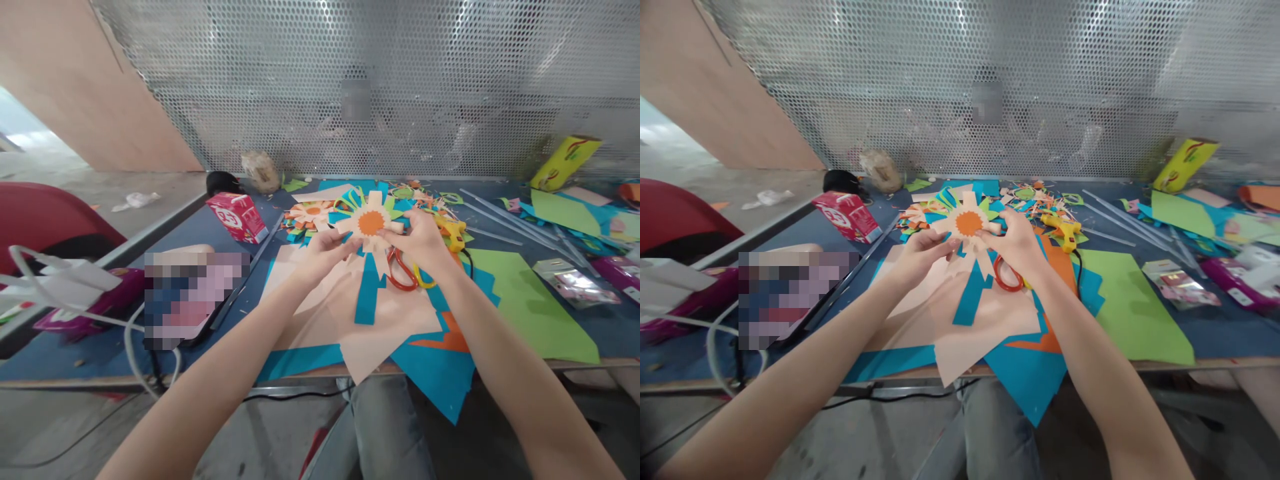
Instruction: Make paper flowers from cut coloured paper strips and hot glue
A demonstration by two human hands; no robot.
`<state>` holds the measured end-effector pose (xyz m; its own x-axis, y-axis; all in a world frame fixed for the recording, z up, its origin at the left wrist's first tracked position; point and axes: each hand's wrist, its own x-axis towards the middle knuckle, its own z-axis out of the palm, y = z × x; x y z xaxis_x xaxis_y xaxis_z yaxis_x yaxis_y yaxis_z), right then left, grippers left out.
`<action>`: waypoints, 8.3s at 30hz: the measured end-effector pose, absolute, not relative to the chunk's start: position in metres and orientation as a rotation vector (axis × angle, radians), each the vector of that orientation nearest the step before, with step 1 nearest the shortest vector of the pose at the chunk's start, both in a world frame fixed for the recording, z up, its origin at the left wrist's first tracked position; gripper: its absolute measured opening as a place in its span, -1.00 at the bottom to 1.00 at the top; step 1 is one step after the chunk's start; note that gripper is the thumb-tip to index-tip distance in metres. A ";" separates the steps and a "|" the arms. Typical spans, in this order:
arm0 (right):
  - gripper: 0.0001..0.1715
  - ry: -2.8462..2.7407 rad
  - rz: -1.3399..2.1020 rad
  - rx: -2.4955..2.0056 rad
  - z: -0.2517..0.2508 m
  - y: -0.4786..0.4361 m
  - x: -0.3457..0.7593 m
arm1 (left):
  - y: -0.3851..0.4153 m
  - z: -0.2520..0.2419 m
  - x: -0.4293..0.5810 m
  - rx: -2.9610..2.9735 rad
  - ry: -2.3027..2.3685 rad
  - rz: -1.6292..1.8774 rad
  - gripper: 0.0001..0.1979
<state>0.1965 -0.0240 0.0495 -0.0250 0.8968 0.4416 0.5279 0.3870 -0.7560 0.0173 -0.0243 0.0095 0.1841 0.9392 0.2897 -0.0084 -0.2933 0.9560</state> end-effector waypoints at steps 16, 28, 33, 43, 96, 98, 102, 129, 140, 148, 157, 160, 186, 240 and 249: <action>-0.60 -1.808 0.440 -1.222 0.045 -0.023 0.201 | -0.022 0.007 0.013 1.668 1.048 1.213 -0.77; -0.20 -1.559 1.080 -1.005 0.033 -0.020 0.195 | -0.020 0.009 0.016 1.472 1.132 1.289 -0.67; -0.26 -1.580 1.006 -1.128 0.022 -0.022 0.182 | -0.021 0.006 0.020 1.450 1.171 1.335 -0.62; -0.44 -1.613 0.935 -1.138 0.026 -0.023 0.184 | -0.024 0.008 0.022 1.504 1.227 1.288 -0.62; -0.66 -1.009 1.002 -0.969 0.035 -0.005 0.215 | -0.024 -0.013 0.039 1.383 0.850 1.040 -0.60; -0.65 -0.995 0.991 -0.966 0.035 -0.004 0.217 | -0.025 -0.017 0.040 1.476 0.874 0.992 -0.68; -0.63 -0.976 1.009 -0.991 0.035 -0.004 0.216 | -0.023 -0.014 0.041 1.450 0.982 1.042 -0.72; -0.67 -1.003 1.250 -0.888 0.027 -0.018 0.192 | -0.026 0.013 0.031 1.288 0.922 1.393 -0.77; -0.69 -0.972 1.330 -0.849 0.032 -0.022 0.189 | -0.023 0.010 0.029 1.342 0.950 1.492 -0.74; -0.66 -0.889 1.411 -0.886 0.034 -0.026 0.186 | -0.024 0.005 0.027 1.574 1.088 1.536 -0.88; -0.58 -0.861 1.548 -0.882 0.028 -0.019 0.190 | -0.030 0.013 0.027 1.803 1.209 1.571 -0.94; -0.59 -0.851 1.559 -0.881 0.028 -0.018 0.191 | -0.030 0.013 0.027 1.755 1.152 1.600 -0.93; -0.66 -0.986 1.335 -0.916 0.030 -0.023 0.189 | -0.030 0.012 0.034 1.262 0.854 1.410 -0.91; -0.72 -1.202 1.007 -0.930 0.033 -0.035 0.176 | -0.021 0.005 0.027 1.180 0.908 1.417 -0.70; -0.69 -1.194 1.177 -0.880 0.025 -0.027 0.176 | -0.022 0.008 0.029 1.201 0.788 1.511 -0.65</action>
<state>0.1764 -0.0270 0.0251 -0.0323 0.9756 0.2173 -0.2037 0.2064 -0.9570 0.0287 -0.0222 0.0079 0.0033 0.9559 0.2938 -0.3067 -0.2787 0.9101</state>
